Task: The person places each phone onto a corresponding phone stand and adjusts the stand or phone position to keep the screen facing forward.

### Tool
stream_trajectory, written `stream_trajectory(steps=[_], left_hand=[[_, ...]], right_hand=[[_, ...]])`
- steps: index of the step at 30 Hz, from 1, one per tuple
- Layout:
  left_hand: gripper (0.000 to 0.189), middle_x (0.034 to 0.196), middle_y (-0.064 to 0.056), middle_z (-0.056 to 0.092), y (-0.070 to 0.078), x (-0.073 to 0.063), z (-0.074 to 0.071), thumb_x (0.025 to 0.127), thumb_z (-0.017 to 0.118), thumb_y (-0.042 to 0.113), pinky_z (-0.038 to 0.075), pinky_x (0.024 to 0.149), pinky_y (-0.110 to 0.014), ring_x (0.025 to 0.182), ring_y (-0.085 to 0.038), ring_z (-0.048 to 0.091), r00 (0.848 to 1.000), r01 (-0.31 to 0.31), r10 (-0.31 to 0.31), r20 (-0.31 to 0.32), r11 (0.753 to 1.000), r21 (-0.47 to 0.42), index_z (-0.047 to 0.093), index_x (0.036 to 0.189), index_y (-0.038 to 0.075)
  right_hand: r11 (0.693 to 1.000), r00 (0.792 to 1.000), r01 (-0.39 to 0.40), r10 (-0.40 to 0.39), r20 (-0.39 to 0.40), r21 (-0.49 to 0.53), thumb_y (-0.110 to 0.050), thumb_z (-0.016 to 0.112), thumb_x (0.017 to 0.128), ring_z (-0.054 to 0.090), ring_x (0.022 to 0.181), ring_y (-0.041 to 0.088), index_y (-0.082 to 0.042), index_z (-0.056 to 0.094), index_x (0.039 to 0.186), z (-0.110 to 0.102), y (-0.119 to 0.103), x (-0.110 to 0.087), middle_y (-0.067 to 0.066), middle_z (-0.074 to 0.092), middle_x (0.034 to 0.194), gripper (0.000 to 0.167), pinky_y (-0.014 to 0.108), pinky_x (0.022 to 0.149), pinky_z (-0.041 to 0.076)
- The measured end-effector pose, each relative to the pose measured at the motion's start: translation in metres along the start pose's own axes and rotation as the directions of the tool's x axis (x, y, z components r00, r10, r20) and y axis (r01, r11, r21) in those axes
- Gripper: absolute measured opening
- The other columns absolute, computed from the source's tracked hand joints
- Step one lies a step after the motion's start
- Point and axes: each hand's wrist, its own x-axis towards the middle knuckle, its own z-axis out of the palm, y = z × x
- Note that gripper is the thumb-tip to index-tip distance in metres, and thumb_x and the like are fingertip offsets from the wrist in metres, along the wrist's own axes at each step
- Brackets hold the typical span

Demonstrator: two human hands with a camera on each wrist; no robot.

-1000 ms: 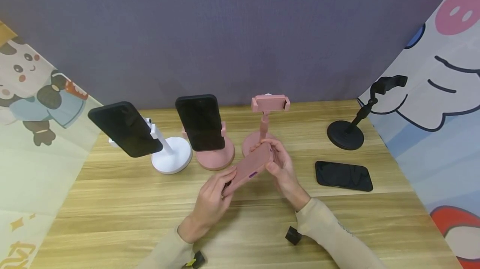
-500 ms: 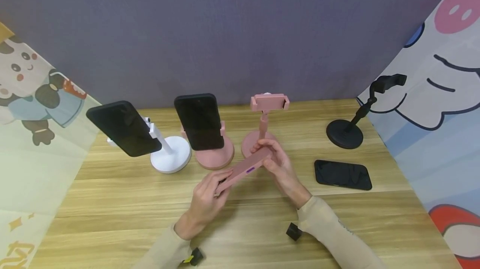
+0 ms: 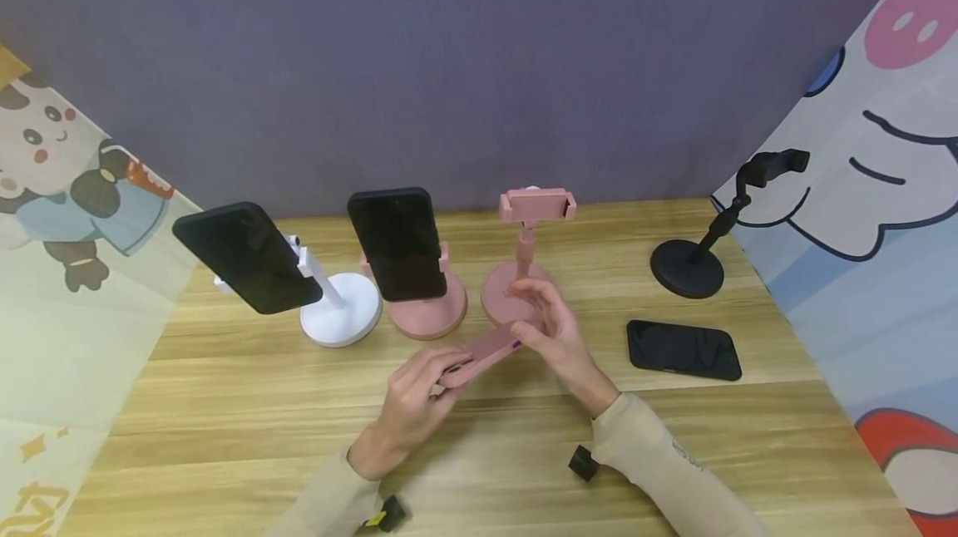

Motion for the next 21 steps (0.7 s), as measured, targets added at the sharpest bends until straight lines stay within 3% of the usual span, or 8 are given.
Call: stream_trajectory(steps=[3,7,14,21], left_hand=[[0.016,0.095,-0.011,0.074,0.000,0.000,0.000,0.097,0.058,0.003,0.062,0.081,-0.027,0.081,-0.022,0.072,1.000,-0.001,0.001,-0.015,1.000,-0.015,0.072,0.102,-0.003],[0.017,0.093,-0.011,0.074,0.000,0.003,0.002,0.100,0.059,0.007,0.062,0.080,-0.026,0.080,-0.022,0.072,0.999,0.001,-0.003,-0.043,0.999,-0.045,0.073,0.100,-0.003],[0.014,0.090,-0.010,0.074,0.000,0.006,0.004,0.098,0.063,0.007,0.062,0.078,-0.026,0.079,-0.021,0.072,0.996,-0.004,-0.004,-0.094,0.997,-0.080,0.074,0.098,-0.002],[0.013,0.088,-0.011,0.074,0.001,0.009,0.006,0.097,0.065,0.007,0.062,0.076,-0.024,0.077,-0.021,0.072,0.992,0.012,-0.025,-0.126,0.995,-0.102,0.074,0.096,-0.002]], right_hand=[[0.999,1.000,0.015,-0.015,-0.001,-0.045,-0.011,0.067,0.100,0.049,0.137,0.022,0.005,0.048,0.139,0.002,-0.002,0.000,0.018,0.054,0.139,0.046,0.027,0.113,0.040],[0.995,0.998,0.056,-0.054,0.029,-0.079,-0.003,0.065,0.099,0.048,0.137,0.022,0.012,0.044,0.138,0.004,-0.003,0.000,0.016,0.052,0.140,0.047,0.030,0.119,0.034],[0.992,0.994,0.083,-0.076,0.079,-0.095,-0.014,0.067,0.101,0.051,0.132,0.017,0.015,0.043,0.137,0.009,-0.002,-0.002,0.003,0.053,0.140,0.052,0.030,0.116,0.038],[0.986,0.990,0.095,-0.080,0.114,-0.133,-0.023,0.068,0.102,0.052,0.132,0.019,0.018,0.041,0.135,0.013,-0.004,-0.003,0.007,0.050,0.139,0.059,0.030,0.116,0.039]])
